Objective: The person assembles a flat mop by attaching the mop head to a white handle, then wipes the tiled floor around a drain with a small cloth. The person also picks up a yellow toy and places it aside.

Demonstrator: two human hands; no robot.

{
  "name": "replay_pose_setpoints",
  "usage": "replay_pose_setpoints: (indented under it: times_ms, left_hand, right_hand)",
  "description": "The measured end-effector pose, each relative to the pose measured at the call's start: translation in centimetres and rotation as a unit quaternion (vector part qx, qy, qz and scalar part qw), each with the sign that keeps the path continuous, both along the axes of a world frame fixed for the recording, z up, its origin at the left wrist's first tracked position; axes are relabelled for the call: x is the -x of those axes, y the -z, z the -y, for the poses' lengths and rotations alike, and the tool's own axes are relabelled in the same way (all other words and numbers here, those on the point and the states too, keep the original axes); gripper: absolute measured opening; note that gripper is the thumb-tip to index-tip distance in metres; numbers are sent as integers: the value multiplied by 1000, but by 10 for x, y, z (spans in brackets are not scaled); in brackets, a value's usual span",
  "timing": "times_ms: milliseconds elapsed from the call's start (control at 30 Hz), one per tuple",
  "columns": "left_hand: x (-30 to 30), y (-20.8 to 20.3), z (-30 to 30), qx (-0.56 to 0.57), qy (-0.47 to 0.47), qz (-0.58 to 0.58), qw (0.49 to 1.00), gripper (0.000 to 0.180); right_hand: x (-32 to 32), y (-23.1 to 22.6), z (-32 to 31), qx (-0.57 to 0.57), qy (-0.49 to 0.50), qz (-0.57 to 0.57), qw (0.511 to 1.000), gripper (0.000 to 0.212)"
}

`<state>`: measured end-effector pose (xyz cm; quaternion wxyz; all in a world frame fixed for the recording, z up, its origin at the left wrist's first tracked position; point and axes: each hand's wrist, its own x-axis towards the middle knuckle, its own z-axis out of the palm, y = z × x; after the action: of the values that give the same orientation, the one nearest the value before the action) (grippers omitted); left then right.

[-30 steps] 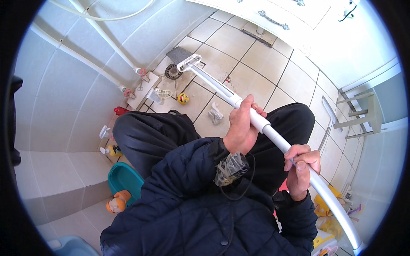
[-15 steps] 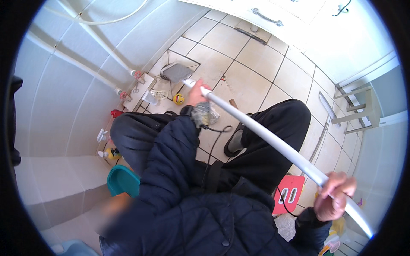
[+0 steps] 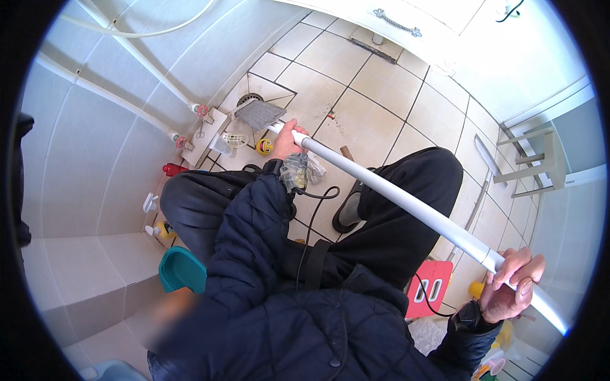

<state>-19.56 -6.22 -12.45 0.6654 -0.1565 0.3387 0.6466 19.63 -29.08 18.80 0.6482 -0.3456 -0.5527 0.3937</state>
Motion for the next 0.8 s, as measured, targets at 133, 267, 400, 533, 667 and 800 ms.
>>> replay_pose_setpoints:
  times_ms: [133, 267, 400, 533, 667, 800]
  left_hand:
    - [-32, -25, 8, 4, -18, -8, 1000, 18]
    - [-74, -62, 29, 0, -23, -47, 999, 18]
    - [-99, -98, 52, 1, -14, -40, 999, 17]
    - [-128, -124, 81, -34, -15, -54, 998, 23]
    - [-145, -145, 107, -51, 18, -24, 998, 23]
    - [-163, -167, 130, -56, 62, -5, 996, 24]
  right_hand:
    - [13, 13, -6, -1, 8, 21, 1000, 33]
    - [32, 41, -15, 23, 2, -31, 999, 31]
    - [37, 53, -22, 32, -3, -41, 999, 30]
    - [37, 55, -19, 23, -9, -48, 999, 30]
    - [39, 58, -12, 23, -11, -41, 999, 30]
    - [40, 63, -6, 15, -9, -40, 999, 29]
